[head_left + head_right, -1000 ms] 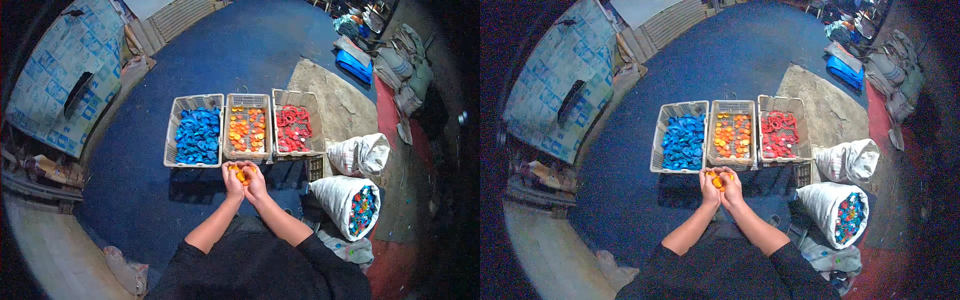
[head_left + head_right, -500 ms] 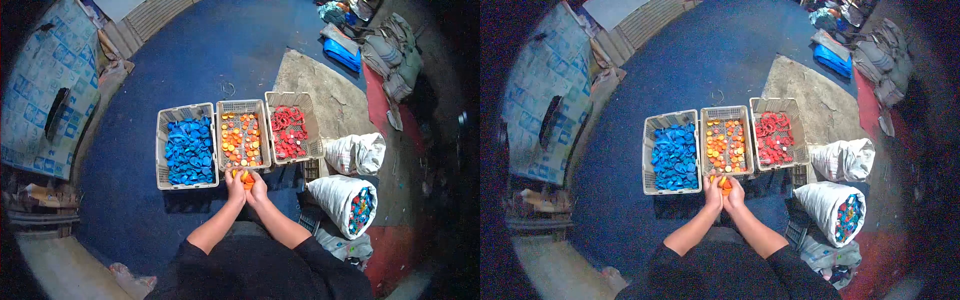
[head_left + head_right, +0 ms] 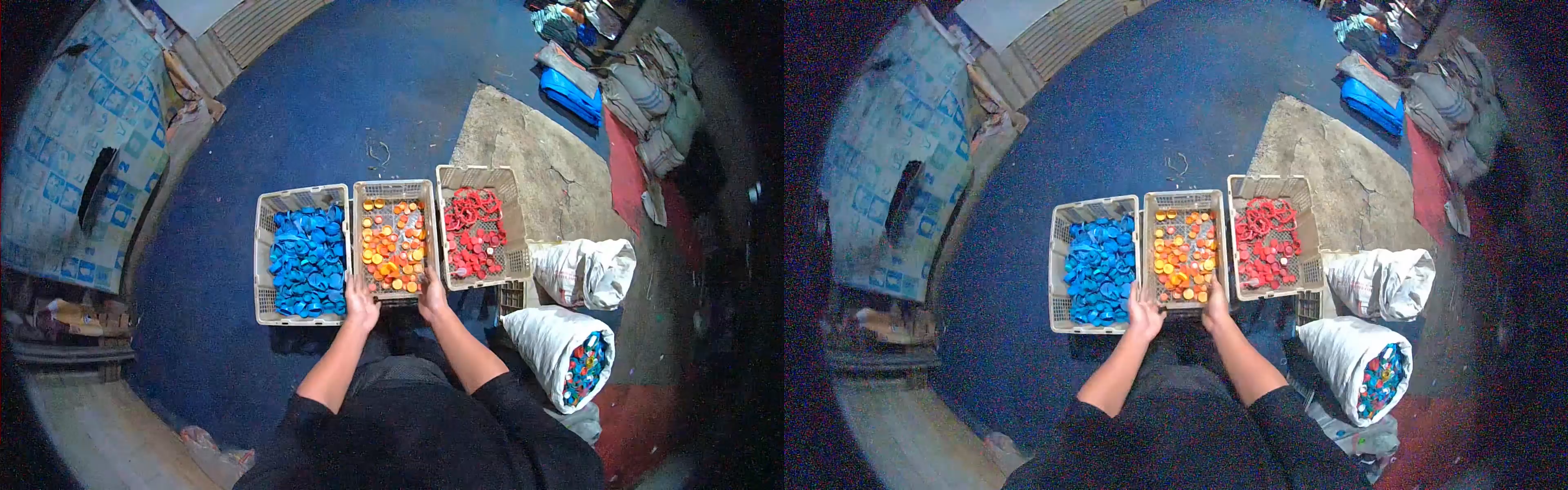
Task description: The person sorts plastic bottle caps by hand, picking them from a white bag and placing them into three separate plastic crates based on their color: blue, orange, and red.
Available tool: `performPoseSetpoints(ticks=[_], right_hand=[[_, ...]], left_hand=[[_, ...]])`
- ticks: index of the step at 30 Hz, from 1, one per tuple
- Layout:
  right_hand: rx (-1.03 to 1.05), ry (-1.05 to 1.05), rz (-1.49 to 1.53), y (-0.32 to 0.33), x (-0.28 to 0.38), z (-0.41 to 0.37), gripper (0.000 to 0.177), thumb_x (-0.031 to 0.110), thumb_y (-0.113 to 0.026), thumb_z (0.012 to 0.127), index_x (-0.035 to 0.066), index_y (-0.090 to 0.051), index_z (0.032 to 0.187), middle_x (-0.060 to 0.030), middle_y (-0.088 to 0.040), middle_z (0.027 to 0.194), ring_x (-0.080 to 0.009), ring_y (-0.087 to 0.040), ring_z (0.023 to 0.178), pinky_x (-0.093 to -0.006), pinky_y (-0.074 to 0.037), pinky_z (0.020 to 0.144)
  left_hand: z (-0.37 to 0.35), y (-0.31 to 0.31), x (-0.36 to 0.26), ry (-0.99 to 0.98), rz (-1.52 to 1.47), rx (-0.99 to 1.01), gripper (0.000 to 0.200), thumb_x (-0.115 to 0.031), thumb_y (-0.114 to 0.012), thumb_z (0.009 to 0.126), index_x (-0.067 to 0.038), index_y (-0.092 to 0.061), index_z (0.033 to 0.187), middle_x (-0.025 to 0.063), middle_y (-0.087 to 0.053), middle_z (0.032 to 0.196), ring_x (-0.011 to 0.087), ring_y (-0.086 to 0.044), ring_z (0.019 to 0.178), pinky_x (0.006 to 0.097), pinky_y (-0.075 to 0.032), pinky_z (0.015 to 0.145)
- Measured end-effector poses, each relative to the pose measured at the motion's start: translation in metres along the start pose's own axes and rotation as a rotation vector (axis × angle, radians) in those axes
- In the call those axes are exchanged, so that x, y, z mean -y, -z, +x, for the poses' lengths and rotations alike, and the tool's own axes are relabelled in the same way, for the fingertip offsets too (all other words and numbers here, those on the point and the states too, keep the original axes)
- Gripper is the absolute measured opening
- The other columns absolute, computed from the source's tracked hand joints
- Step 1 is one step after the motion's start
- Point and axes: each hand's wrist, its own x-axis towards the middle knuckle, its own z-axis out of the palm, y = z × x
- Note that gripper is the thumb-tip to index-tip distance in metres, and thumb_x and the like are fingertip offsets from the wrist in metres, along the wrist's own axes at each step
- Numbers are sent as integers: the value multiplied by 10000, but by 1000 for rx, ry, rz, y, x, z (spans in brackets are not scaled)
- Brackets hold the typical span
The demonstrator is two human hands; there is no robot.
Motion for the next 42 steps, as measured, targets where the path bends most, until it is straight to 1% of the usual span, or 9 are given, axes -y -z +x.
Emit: performPoseSetpoints(ticks=[3, 7, 11, 15, 25, 33, 36, 39, 42], right_hand=[[-167, 88, -359, 81, -13, -5, 512, 406, -513, 999, 93, -515, 1405, -48, -568, 1369, -203, -521, 1211, -394, -329, 1093], [-414, 323, -922, 248, -69, -50, 381, 338, -681, 909, 52, -704, 1162, -88, -724, 1087, -229, -665, 996, -333, -492, 908], [-933, 30, -996, 354, -152, -188, 418, 357, -694, 862, 19, -713, 1106, -184, -707, 1119, -313, -654, 1093, -377, -483, 953], [-1182, -358, -782, 353, -247, -323, 367, 338, -667, 866, 35, -736, 1062, -207, -688, 1153, -368, -638, 1101, -426, -478, 970], [-796, -405, -699, 331, -407, -347, 290, 294, -646, 889, 38, -719, 1004, -203, -693, 1059, -374, -660, 995, -435, -502, 886], [-1071, 258, -669, 546, -349, -285, 217, 238, -651, 893, 31, -699, 940, -195, -699, 972, -357, -685, 901, -419, -531, 792], [-1556, 588, -476, 537, -169, -322, 151, 169, -663, 888, 20, -664, 865, -178, -666, 778, -338, -681, 772, -399, -516, 680], [-1665, 689, -521, 594, -57, -329, 118, 126, -651, 889, 17, -630, 929, -176, -656, 813, -354, -672, 810, -419, -513, 689], [-1610, 874, -588, 612, 51, -349, 194, 120, -657, 875, 29, -643, 1045, -174, -664, 922, -361, -668, 832, -407, -526, 727]], left_hand=[[-9, 57, -5, 25, 265, 44, 817, -612, -416, 966, -126, -181, 1579, 101, -148, 1651, 265, -94, 1527, 520, -99, 1207], [-27, 149, -10, 188, 547, 31, 643, -497, -415, 1011, -27, -431, 1449, 133, -523, 1447, 274, -465, 1368, 421, -318, 1147], [-43, 203, -10, 329, 984, -64, 509, -428, -482, 1000, -17, -618, 1268, 120, -724, 1117, 208, -683, 1008, 319, -504, 848], [-28, 222, -8, 230, 1592, 303, 333, -287, -550, 991, -11, -728, 1047, 68, -723, 898, 150, -653, 752, 292, -491, 690], [43, 139, 63, 283, 1816, 658, 292, -286, -583, 981, -51, -738, 1058, -11, -653, 763, 85, -550, 651, 257, -437, 618], [94, 0, 215, 154, 2077, 899, 358, -322, -624, 942, 17, -709, 1023, 26, -670, 782, 111, -582, 724, 279, -463, 663], [94, -69, 299, 175, 2091, 815, 377, -331, -641, 934, 32, -700, 1014, 24, -663, 784, 116, -574, 730, 286, -460, 681], [51, -151, 381, -44, 1867, 1173, 351, -303, -639, 957, 31, -698, 1046, 32, -687, 865, 106, -593, 801, 266, -471, 736], [18, -210, 449, 156, 1792, 1118, 312, -255, -616, 983, 19, -683, 1118, 42, -698, 949, 103, -608, 869, 259, -483, 802]])
